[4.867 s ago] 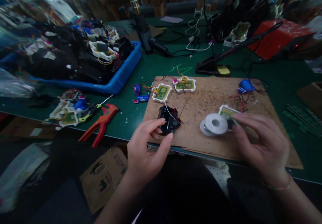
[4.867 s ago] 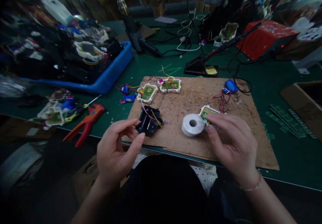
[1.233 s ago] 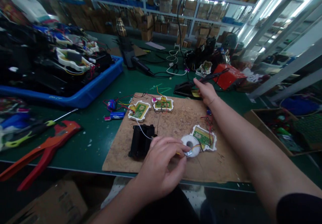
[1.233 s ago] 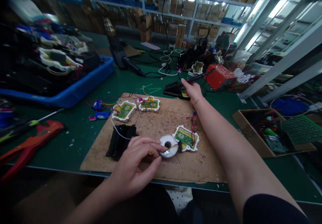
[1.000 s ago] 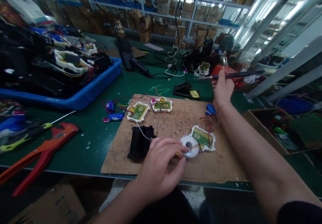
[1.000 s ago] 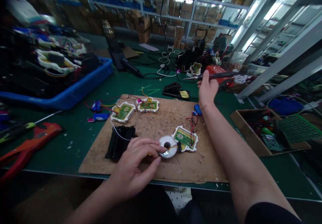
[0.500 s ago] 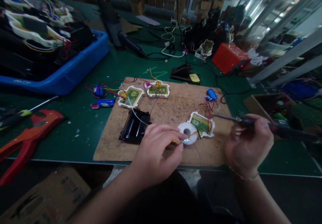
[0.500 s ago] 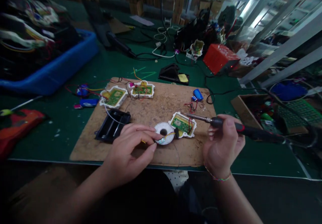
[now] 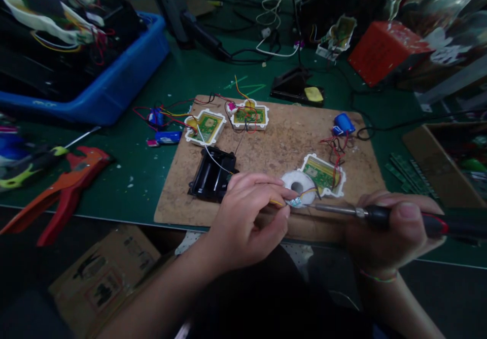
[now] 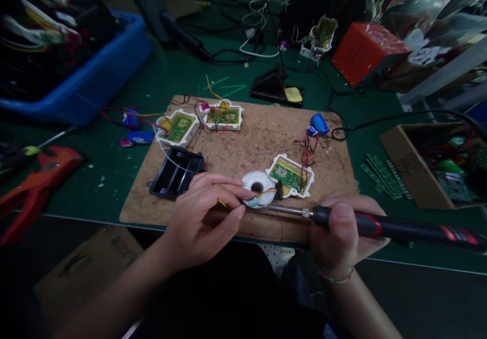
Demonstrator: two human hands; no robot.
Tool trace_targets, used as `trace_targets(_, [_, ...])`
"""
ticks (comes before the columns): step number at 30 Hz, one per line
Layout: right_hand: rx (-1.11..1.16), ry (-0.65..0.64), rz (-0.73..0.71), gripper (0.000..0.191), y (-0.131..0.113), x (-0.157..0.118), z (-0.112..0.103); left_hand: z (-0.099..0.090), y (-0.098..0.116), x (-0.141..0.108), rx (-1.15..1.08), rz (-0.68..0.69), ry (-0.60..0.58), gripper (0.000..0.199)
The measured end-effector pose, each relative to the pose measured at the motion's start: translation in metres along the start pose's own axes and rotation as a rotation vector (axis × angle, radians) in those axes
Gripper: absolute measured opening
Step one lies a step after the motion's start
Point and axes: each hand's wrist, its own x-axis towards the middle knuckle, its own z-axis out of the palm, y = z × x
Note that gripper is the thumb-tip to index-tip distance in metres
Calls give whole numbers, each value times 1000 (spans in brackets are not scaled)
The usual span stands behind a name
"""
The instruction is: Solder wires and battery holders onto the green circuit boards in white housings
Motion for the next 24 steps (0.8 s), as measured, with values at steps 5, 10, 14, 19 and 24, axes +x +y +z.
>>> trace_targets(5, [-21, -14, -39, 15, 5, -1, 1, 1, -1, -1, -1, -6, 5, 10])
trace_targets(10, [-46, -29, -98, 16, 5, -3, 3, 0, 0, 1, -7, -10, -2, 10])
trace_targets(14, [-50, -47, -119, 15, 4, -4, 3, 0, 0, 2, -14, -5, 2, 10])
trace_targets(19, [-50, -21, -141, 16, 6, -6, 4, 0, 1, 1, -17, -9, 5, 10])
trace_targets(24, [-84, -10, -167, 16, 8, -6, 5, 0, 1, 1, -22, -2, 8, 10])
